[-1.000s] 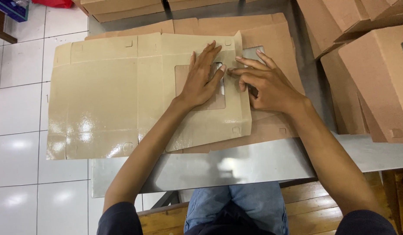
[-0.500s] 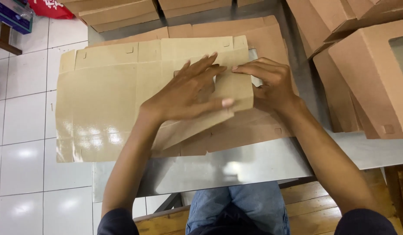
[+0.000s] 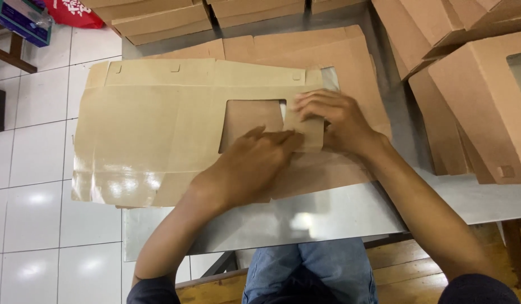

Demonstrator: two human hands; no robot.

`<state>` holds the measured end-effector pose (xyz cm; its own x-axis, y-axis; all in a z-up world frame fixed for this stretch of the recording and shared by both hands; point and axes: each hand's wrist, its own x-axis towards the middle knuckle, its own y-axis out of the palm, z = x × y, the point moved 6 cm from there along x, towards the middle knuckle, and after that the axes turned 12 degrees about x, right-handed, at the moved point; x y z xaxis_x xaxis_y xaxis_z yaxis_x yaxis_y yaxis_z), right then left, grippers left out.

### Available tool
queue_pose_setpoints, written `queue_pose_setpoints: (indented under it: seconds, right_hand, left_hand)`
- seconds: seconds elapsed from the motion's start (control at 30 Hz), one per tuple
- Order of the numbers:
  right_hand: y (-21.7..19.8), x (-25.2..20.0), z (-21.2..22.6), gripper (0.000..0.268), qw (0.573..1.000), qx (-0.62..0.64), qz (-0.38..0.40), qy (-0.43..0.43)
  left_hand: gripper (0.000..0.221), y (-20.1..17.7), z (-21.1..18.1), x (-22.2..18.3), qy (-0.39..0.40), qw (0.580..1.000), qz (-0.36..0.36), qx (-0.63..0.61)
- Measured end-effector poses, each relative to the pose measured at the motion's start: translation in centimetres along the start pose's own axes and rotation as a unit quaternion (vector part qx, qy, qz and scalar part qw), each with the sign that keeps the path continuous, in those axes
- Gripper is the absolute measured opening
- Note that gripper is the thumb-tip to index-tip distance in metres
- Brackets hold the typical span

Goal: The person assembles flat cardboard boxes with clear plastic windows by folding the panels and pressing the edges to form a three-dimensional box. The person handles multiple boxes one at a time, folding and shaping each into a finished box.

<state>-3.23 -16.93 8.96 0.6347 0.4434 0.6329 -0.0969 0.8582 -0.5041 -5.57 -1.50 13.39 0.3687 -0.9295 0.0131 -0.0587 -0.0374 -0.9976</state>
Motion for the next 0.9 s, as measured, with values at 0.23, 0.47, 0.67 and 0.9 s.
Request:
queue_pose_setpoints:
  seconds: [0.23,0.47,0.67,0.9]
  right_hand:
    - [-0.6,0.4,1.9,0.036,0.999,0.002,-0.047,-0.021]
    - [-3.5,0.0,1.4,0.041,0.993,0.060,-0.090,0.056]
    - [-4.0,-1.1,-2.2,0.015,0.982,0.025,-0.181,0.046]
    - [-4.7,-0.1,-0.4,0.007,0.974,0.024,-0.224,-0.025]
  left_hand:
    - [0.042,-5.5,-3.1,-0.8,-0.101,0.949,-0.145,0.262]
    - [0.023,-4.4,-10.0,-1.3,0.151,0.904,-0.349,-0.196]
    - [0.038,4.8,-0.4,4.3,-0.020,0.955,-0.175,-0.239]
    - [0.051,4.7,3.5,3.5,-0.180,0.901,-0.089,-0.384]
